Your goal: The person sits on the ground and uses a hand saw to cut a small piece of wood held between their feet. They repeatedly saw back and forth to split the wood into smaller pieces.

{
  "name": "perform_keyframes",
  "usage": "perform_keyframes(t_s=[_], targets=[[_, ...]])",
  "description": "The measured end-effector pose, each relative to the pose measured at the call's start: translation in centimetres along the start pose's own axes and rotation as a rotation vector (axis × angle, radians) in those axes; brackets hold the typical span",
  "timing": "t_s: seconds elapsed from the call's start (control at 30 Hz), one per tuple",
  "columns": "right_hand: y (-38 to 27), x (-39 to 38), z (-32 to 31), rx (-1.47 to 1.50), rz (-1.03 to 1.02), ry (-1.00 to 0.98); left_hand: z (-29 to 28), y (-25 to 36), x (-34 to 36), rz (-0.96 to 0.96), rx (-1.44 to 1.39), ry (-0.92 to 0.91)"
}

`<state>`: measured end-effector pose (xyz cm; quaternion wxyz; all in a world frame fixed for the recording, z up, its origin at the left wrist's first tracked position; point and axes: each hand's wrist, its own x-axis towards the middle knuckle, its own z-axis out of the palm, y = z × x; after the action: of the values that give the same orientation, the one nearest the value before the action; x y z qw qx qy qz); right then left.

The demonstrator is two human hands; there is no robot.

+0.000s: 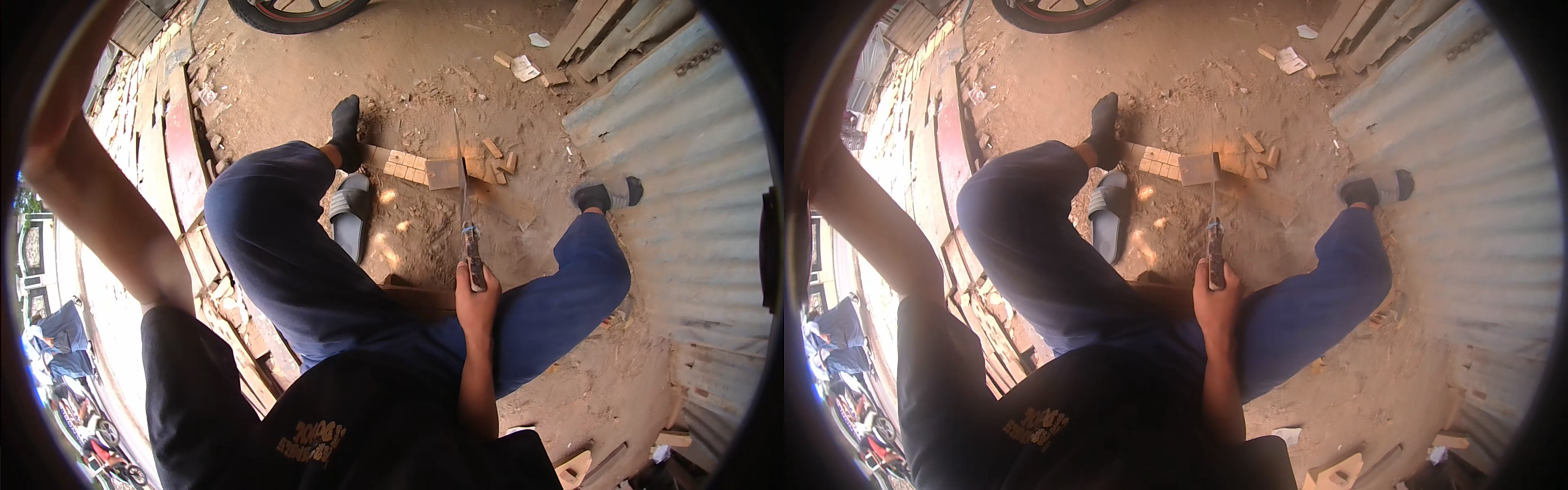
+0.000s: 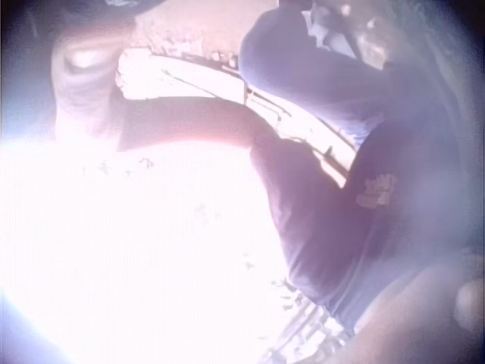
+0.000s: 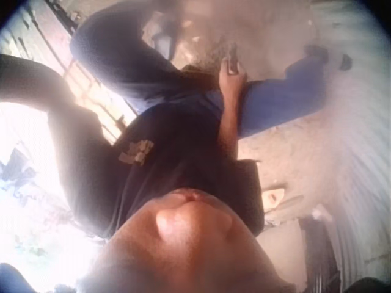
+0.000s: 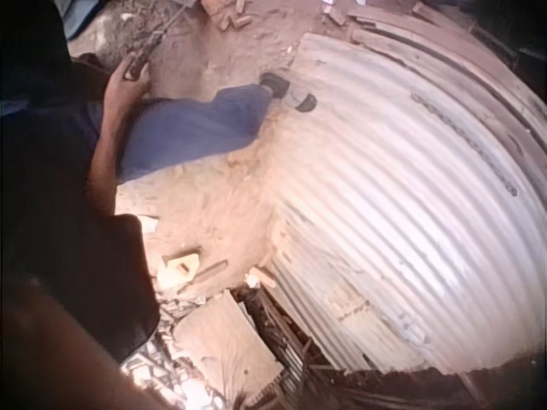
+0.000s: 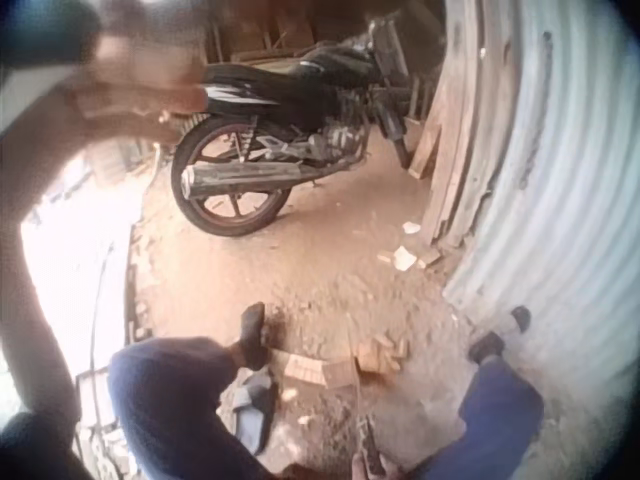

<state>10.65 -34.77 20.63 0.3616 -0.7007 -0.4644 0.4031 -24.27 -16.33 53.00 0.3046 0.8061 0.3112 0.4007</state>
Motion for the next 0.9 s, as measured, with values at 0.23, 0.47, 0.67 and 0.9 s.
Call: perform_keyframes(t_s=[0.23,0.47,0.67,0.9], targets=[[0.7,0.5,-0.4,-0.043,0.025,0.025,12.1,-8.9,5.6,-0.521,0.427,-0.494],[0.8,1.0,0.2,-0.018,0.051,0.017,27.3,-30.1,-4.5,-0.652,0.874,-0.937],[1.8,1.2,0.0,0.031,0.028,0.04,34.4,-32.1,-9.1,-0.443,0.707,-0.684],[1.7,1.2,-0.3,0.131,0.036,0.059,37.0,-32.2,-10.9,-0.188,0.731,-0.498]])
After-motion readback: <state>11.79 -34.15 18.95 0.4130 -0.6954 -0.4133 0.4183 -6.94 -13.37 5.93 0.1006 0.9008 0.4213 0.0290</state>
